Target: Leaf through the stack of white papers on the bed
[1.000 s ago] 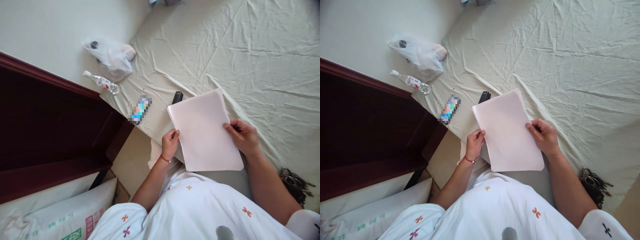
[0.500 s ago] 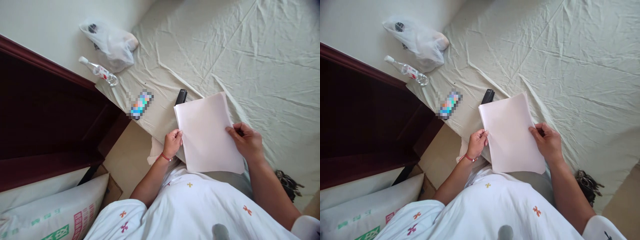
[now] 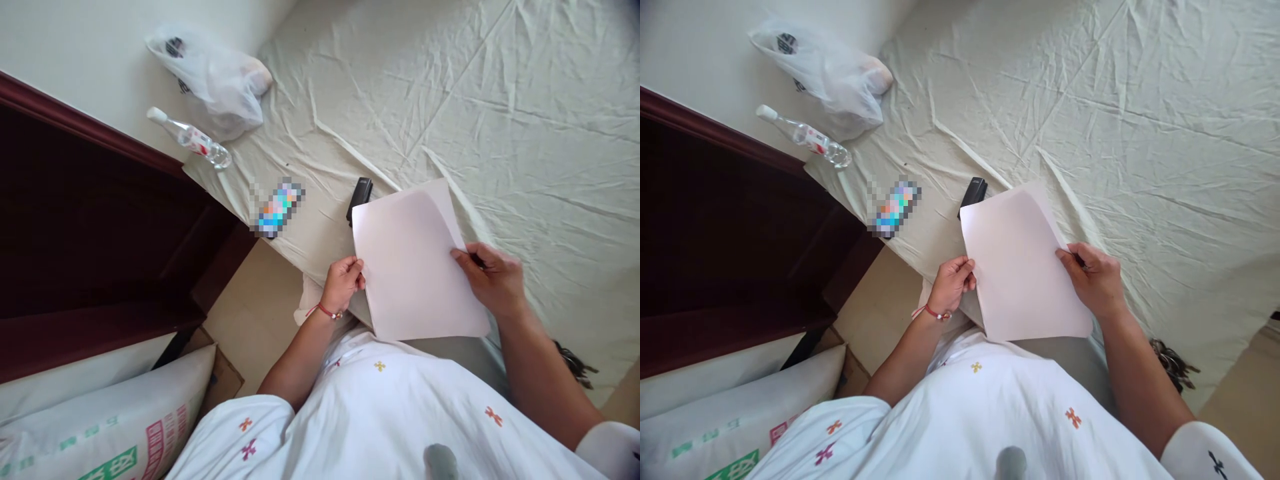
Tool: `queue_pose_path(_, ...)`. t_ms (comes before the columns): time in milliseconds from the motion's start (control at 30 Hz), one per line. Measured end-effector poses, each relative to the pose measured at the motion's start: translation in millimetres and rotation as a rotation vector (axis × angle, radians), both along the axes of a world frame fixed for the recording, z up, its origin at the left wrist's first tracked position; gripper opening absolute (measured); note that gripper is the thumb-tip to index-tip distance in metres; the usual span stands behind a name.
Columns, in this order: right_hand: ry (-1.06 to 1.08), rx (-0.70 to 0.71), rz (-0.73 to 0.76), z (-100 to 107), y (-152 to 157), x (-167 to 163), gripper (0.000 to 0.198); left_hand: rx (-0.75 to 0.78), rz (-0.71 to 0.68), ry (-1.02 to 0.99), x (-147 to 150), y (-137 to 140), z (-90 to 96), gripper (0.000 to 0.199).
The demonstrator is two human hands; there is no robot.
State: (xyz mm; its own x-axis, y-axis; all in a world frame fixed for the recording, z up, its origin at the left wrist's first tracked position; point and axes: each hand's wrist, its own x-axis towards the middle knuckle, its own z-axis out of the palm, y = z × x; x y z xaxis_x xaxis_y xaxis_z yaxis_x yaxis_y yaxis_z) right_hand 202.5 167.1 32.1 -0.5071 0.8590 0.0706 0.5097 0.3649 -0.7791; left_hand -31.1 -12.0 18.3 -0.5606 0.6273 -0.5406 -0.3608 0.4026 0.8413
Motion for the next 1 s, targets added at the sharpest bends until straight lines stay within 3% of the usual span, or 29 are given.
queue_pose_path(367, 0.040, -0.053, -0.069, -0.8, -0.9, 11.7, 0.022, 0.026, -0.047, 0.201, 13.5, 1.4, -2.3, 0.052)
queue_pose_path(533, 0.063, -0.083, -0.167, -7.7, -2.5, 9.4, 0.020, 0.003, -0.047, 0.164, 15.4, -1.0, -4.4, 0.055)
queue_pose_path(633, 0.053, -0.010, -0.146, -5.1, -3.0, 5.8, 0.018, -0.003, -0.038, 0.137, 15.4, -1.8, -4.9, 0.056)
queue_pose_path(833, -0.016, 0.284, -0.051, 10.5, 0.5, 1.5, 0.022, -0.013, -0.043, 0.115, 16.3, 1.2, -3.5, 0.053)
queue_pose_path(900, -0.073, 0.289, -0.013, 21.6, 1.2, 1.5, 0.021, -0.021, -0.036, 0.119, 16.6, 2.2, -3.4, 0.050)
queue_pose_path(1000, -0.167, 0.167, 0.089, 43.2, 0.4, -0.7, 0.018, -0.029, -0.033, 0.113, 16.2, 3.4, -3.4, 0.047)
